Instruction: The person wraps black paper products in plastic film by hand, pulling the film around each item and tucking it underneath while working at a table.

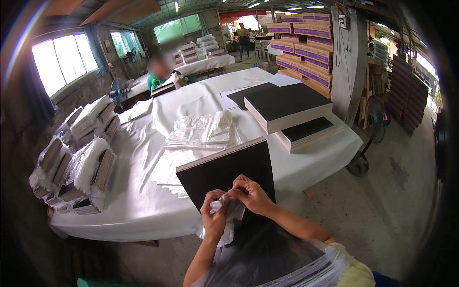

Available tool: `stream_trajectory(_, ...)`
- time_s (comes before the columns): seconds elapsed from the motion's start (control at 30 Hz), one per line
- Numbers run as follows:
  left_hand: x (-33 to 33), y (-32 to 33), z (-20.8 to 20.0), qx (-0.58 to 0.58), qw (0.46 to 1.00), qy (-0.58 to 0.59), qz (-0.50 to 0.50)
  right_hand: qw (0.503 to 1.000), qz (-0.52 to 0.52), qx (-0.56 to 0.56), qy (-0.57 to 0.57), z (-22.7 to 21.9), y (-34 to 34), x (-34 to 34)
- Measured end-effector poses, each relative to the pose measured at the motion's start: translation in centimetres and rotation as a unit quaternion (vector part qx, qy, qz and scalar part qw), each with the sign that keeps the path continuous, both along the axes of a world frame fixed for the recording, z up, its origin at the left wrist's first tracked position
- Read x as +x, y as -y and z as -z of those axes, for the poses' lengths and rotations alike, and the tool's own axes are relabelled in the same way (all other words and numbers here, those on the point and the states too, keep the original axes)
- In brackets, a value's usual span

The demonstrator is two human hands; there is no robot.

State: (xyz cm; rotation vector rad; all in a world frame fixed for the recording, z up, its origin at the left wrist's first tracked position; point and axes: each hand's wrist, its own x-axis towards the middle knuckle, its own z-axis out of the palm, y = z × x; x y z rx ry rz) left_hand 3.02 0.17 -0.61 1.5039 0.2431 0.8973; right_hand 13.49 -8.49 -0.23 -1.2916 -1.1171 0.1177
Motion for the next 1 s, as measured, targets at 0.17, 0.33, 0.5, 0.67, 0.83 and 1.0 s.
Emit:
stream_trajectory(0.17,-0.1,-0.9,0.6,0.158,0.986,-0.019,-0.059,0.986,-0.061,-0.006,-0.156,-0.4,0.3,0.3)
stream_trajectory(0.33,0.1,-0.2,0.4,0.075,0.996,0.033,-0.026,0.967,-0.129,-0.01,-0.219,-0.5,0.2,0.2)
stream_trajectory(0.5,-0.6,0.3,-0.5,-0.128,0.989,0.021,0.077,0.958,-0.169,-0.036,-0.229,-1.0,0.5,-0.5)
stream_trajectory(0.67,-1.9,-0.6,0.2,-0.058,0.967,-0.036,0.244,0.954,-0.145,0.015,-0.262,-1.8,1.3,0.6)
stream_trajectory(0.83,-4.7,-2.9,-0.7,0.041,0.887,-0.203,0.412,0.909,-0.151,0.093,-0.377,-2.9,3.0,2.6)
stream_trajectory(1.0,-7.0,-5.2,-0.6,0.141,0.875,-0.095,0.454,0.896,-0.097,0.152,-0.407,-3.7,6.5,6.6)
